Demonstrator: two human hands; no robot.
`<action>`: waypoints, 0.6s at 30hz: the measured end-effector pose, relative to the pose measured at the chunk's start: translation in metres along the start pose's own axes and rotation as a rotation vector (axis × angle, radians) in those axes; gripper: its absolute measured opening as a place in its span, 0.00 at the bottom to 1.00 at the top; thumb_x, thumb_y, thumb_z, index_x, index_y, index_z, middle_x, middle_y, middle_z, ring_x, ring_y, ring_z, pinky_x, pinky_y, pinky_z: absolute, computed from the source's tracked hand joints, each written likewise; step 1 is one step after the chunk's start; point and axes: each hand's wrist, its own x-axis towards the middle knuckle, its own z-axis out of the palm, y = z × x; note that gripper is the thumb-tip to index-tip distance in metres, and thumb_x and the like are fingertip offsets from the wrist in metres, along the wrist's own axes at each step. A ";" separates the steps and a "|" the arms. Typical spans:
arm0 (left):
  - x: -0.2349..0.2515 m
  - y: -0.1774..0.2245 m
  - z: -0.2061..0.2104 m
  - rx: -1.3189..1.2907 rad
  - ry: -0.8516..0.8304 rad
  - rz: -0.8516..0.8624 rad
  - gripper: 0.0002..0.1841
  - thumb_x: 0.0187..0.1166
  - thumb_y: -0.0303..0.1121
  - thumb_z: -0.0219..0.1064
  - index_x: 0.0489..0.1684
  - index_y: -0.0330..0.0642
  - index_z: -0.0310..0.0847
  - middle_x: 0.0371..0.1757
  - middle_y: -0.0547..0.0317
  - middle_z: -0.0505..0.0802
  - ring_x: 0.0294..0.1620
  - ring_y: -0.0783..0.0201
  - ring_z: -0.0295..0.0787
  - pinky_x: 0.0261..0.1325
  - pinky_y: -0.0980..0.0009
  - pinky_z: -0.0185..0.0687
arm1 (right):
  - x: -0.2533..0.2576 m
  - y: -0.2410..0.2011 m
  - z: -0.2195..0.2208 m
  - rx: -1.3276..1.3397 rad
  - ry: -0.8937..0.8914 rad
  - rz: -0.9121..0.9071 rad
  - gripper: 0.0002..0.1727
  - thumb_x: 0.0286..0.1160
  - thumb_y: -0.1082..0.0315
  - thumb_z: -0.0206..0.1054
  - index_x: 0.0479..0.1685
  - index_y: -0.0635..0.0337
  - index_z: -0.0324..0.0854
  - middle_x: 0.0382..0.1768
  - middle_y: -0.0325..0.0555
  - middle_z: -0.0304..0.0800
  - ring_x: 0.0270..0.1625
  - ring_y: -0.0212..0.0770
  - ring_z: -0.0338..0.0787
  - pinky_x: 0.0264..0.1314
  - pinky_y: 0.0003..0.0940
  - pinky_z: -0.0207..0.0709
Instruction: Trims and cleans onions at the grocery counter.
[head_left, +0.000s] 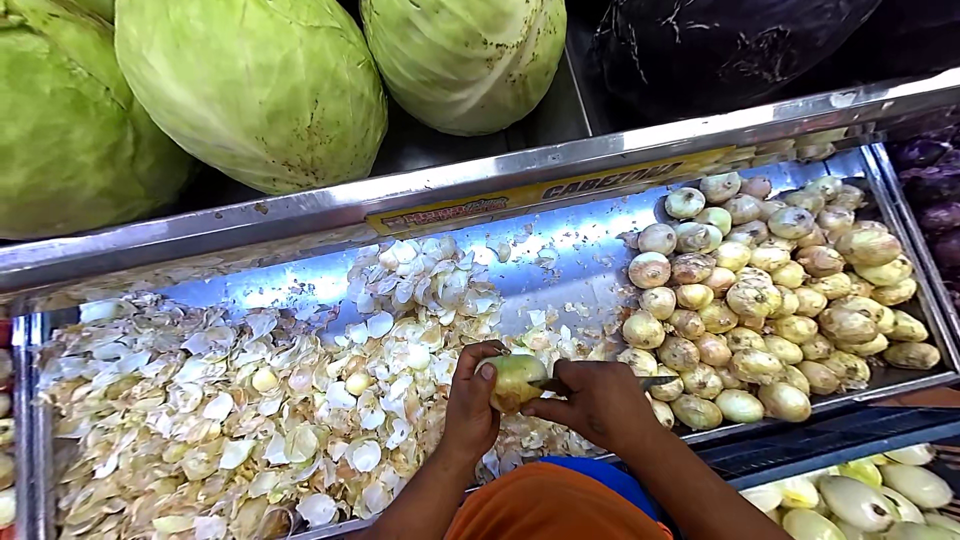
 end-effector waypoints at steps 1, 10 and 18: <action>0.001 0.001 0.000 0.008 0.005 0.000 0.23 0.68 0.59 0.77 0.52 0.55 0.85 0.57 0.55 0.88 0.52 0.62 0.89 0.54 0.62 0.89 | -0.002 -0.001 0.003 -0.003 0.012 -0.014 0.40 0.64 0.18 0.58 0.14 0.47 0.75 0.09 0.32 0.70 0.13 0.32 0.75 0.14 0.35 0.68; 0.001 0.003 0.001 0.011 0.023 -0.050 0.25 0.69 0.62 0.74 0.53 0.55 0.84 0.56 0.54 0.89 0.52 0.60 0.90 0.55 0.60 0.88 | -0.006 0.004 -0.011 0.204 -0.031 0.053 0.34 0.67 0.24 0.65 0.24 0.48 0.82 0.14 0.29 0.74 0.16 0.29 0.74 0.20 0.33 0.73; -0.002 0.002 0.005 -0.021 0.018 -0.059 0.24 0.69 0.60 0.75 0.51 0.53 0.83 0.55 0.54 0.89 0.51 0.61 0.89 0.54 0.61 0.88 | 0.000 -0.002 -0.001 0.132 -0.037 0.094 0.40 0.50 0.15 0.67 0.24 0.48 0.81 0.14 0.29 0.72 0.16 0.29 0.72 0.21 0.34 0.70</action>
